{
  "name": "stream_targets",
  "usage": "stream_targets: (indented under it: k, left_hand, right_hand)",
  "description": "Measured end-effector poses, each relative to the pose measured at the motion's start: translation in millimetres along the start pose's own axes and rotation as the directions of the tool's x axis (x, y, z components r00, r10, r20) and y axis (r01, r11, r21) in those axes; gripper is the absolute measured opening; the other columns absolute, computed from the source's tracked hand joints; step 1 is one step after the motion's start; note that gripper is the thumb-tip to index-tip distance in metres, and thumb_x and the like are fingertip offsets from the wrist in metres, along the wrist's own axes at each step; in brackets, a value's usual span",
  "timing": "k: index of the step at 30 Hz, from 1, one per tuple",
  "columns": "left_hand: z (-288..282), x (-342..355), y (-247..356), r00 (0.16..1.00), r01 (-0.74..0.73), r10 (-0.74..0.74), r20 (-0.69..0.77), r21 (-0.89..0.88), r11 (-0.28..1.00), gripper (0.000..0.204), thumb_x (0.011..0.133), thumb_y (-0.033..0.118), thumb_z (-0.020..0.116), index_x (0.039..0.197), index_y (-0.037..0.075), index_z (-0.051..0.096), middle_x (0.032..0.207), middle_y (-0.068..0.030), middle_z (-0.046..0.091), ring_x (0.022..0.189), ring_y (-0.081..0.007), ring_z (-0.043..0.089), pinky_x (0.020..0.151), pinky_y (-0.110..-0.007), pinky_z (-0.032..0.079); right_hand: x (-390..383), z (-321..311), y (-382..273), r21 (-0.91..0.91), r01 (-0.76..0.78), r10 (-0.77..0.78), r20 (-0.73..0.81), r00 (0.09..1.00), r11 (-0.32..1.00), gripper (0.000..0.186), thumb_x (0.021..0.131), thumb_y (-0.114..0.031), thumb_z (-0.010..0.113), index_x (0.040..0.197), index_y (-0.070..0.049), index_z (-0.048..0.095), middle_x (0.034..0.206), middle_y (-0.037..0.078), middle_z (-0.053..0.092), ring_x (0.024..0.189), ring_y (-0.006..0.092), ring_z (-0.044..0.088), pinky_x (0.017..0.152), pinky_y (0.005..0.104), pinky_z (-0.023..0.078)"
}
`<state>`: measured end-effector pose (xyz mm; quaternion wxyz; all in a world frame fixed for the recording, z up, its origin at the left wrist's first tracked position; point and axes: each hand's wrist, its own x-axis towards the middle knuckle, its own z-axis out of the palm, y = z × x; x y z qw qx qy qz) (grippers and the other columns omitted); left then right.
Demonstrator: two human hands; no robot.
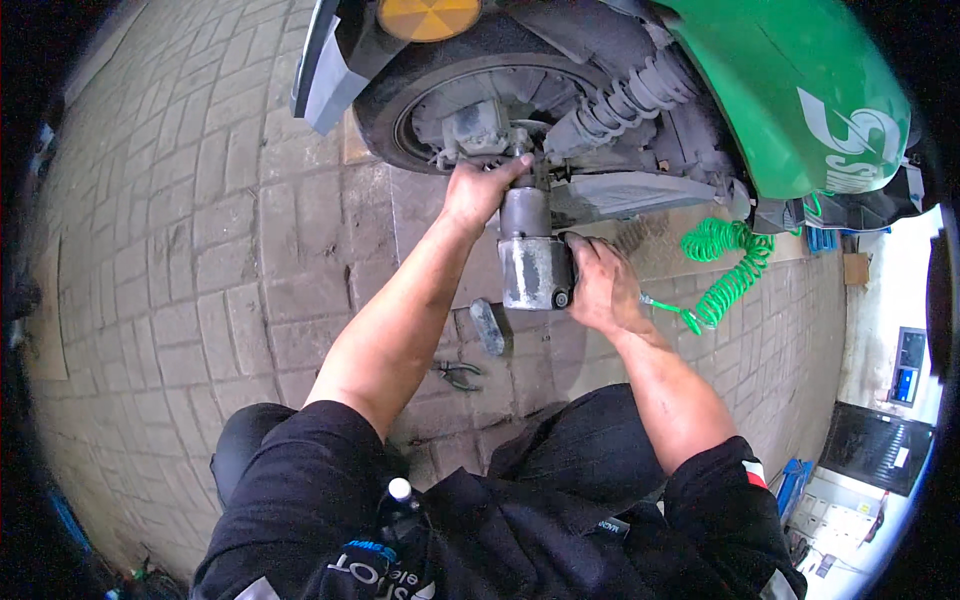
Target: The person replaces brake pads on a scooter's rear wheel by removing the caliper using a screwdriver and then securing it back in place with an impact wrench.
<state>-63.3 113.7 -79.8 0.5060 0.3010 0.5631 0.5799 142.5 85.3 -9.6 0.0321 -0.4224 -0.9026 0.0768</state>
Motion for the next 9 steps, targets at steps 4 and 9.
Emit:
stream_targets:
  k: [4,9]
  left_hand:
    - [8,-16,0,0.995,0.009,-0.017,-0.093,-0.082,0.997,0.051,0.08,0.044,0.068,0.096,-0.004,0.068,0.091,-0.012,0.068,0.085,-0.0182,0.061,0.08,-0.032,0.046]
    - [16,-36,-24,0.986,0.058,-0.072,-0.15,-0.097,0.994,0.068,0.081,0.055,0.062,0.102,-0.009,0.065,0.094,-0.0158,0.068,0.089,-0.0204,0.061,0.084,-0.033,0.046]
  right_hand:
    - [1,2,7,0.006,-0.016,0.016,-0.019,1.0,1.0,0.048,0.064,-0.003,0.063,0.113,-0.002,0.057,0.101,0.017,0.061,0.097,0.0351,0.06,0.086,0.0413,0.048]
    - [-2,8,15,-0.027,-0.03,0.031,0.037,0.999,0.999,0.05,0.063,-0.005,0.067,0.112,-0.002,0.057,0.102,0.018,0.061,0.097,0.0365,0.059,0.085,0.0415,0.049]
